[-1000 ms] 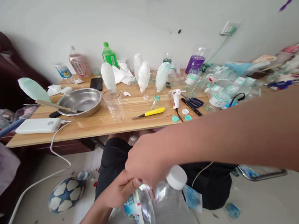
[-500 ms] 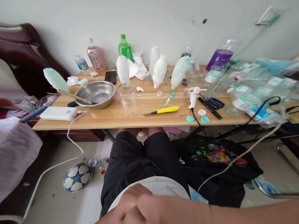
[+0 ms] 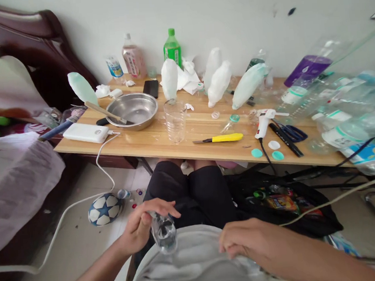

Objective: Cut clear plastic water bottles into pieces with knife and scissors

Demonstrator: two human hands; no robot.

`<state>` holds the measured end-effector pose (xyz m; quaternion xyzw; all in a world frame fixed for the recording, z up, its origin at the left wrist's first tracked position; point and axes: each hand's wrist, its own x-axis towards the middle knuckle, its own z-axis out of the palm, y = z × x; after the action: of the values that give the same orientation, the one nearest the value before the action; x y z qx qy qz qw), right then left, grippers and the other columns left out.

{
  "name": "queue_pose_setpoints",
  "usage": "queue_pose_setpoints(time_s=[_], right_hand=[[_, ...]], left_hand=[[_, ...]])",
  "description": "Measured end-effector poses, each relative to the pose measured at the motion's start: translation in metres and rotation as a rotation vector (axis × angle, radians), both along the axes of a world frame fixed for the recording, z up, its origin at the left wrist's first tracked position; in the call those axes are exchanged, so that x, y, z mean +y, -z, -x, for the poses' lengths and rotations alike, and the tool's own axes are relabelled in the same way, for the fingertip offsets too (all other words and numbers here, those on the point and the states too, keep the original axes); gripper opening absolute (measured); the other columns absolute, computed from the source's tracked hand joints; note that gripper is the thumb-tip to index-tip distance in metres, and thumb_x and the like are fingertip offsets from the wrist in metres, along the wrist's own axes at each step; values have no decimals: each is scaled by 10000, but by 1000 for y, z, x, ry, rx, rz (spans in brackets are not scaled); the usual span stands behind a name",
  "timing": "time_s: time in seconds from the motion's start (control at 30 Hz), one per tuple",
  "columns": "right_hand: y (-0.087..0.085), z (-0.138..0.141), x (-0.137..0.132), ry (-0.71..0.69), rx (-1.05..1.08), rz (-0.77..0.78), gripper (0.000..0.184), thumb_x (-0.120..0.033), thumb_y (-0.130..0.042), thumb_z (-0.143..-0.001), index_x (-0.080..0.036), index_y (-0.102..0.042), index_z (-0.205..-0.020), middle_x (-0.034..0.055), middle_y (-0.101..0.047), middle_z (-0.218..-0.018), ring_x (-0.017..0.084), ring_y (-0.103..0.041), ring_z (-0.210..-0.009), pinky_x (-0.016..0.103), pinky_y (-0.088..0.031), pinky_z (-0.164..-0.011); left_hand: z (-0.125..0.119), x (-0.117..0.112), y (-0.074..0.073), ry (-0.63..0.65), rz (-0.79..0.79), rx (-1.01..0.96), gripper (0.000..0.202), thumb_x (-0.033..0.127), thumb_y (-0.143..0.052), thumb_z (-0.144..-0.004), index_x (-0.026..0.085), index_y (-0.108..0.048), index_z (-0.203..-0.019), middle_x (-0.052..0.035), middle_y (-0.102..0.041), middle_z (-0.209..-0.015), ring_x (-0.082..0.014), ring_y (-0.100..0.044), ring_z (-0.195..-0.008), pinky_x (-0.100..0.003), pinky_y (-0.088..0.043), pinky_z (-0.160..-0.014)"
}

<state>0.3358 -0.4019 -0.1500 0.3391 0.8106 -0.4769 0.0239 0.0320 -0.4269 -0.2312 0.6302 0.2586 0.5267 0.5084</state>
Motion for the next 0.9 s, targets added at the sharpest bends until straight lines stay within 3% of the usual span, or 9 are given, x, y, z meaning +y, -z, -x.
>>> queue_pose_setpoints(time_s=[0.1, 0.2, 0.27, 0.37, 0.5, 0.6, 0.7, 0.77, 0.9], right_hand=[[50, 26, 9, 95, 92, 291, 358, -217, -405, -975, -230, -604, -1273, 27, -724, -881, 159, -678, -831, 297, -516, -826], [87, 54, 18, 178, 84, 340, 573, -172, -448, -915, -238, -382, -1480, -17, -659, -794, 156, -676, -780, 293, -523, -772], [99, 73, 24, 223, 104, 330, 650, -168, -499, -880, -254, -330, -1502, -34, -615, -775, 162, -689, -778, 264, -514, -712], [104, 98, 34, 238, 161, 259, 733, -226, -593, -857, -257, -274, -1515, -14, -659, -828, 199, -696, -795, 274, -511, -699], [107, 117, 48, 211, 95, 32, 646, -292, -610, -876, -219, -370, -1471, 108, -681, -1158, 275, -643, -1032, 380, -485, -899], [113, 126, 57, 135, 55, 12, 552, -295, -592, -899, -213, -440, -1424, 120, -632, -1287, 278, -607, -1111, 404, -452, -975], [119, 138, 64, 90, 117, 41, 478, -389, -588, -920, -213, -503, -1357, 99, -622, -1318, 260, -607, -1125, 386, -446, -993], [120, 151, 68, 53, 142, 47, 468, -438, -581, -922, -202, -530, -1324, 97, -634, -1300, 254, -617, -1110, 380, -454, -987], [122, 185, 75, -52, 164, 47, 528, -483, -590, -908, -161, -540, -1323, 127, -666, -1229, 258, -629, -1088, 371, -481, -961]], left_hand=[[-2, 9, 27, -275, 28, -12, 363, 394, -319, -1011, 188, -604, -1101, -99, -730, -950, -212, -687, -909, -414, -533, -876], [-15, 19, 50, -570, 96, -54, 324, 368, -310, -1016, 205, -576, -1102, -60, -698, -888, -184, -672, -800, -356, -540, -774], [-24, 25, 60, -644, 86, -81, 306, 373, -315, -1013, 218, -547, -1139, -52, -671, -891, -181, -654, -794, -343, -532, -750], [-29, 28, 66, -587, 17, -27, 327, 396, -328, -1005, 229, -511, -1217, -72, -641, -965, -197, -626, -901, -357, -519, -816], [-12, 24, 71, -382, -4, 121, 536, 539, -339, -962, 226, -398, -1393, -170, -545, -1285, -281, -518, -1226, -452, -458, -1005], [15, 23, 82, -215, -43, 219, 996, 767, -606, -665, 253, -310, -1465, -219, -410, -1468, -396, -385, -1376, -591, -304, -1125], [43, 22, 96, -141, -99, 347, 1287, 649, -847, -364, 360, -265, -1474, -210, -366, -1524, -453, -347, -1399, -690, -140, -1143], [57, 19, 101, -149, -67, 356, 1318, 514, -908, -394, 425, -177, -1487, -198, -402, -1508, -428, -413, -1370, -674, -224, -1127], [75, 9, 101, -311, 75, 243, 1154, 313, -850, -665, 424, -71, -1508, -165, -573, -1359, -312, -611, -1198, -456, -512, -980]])
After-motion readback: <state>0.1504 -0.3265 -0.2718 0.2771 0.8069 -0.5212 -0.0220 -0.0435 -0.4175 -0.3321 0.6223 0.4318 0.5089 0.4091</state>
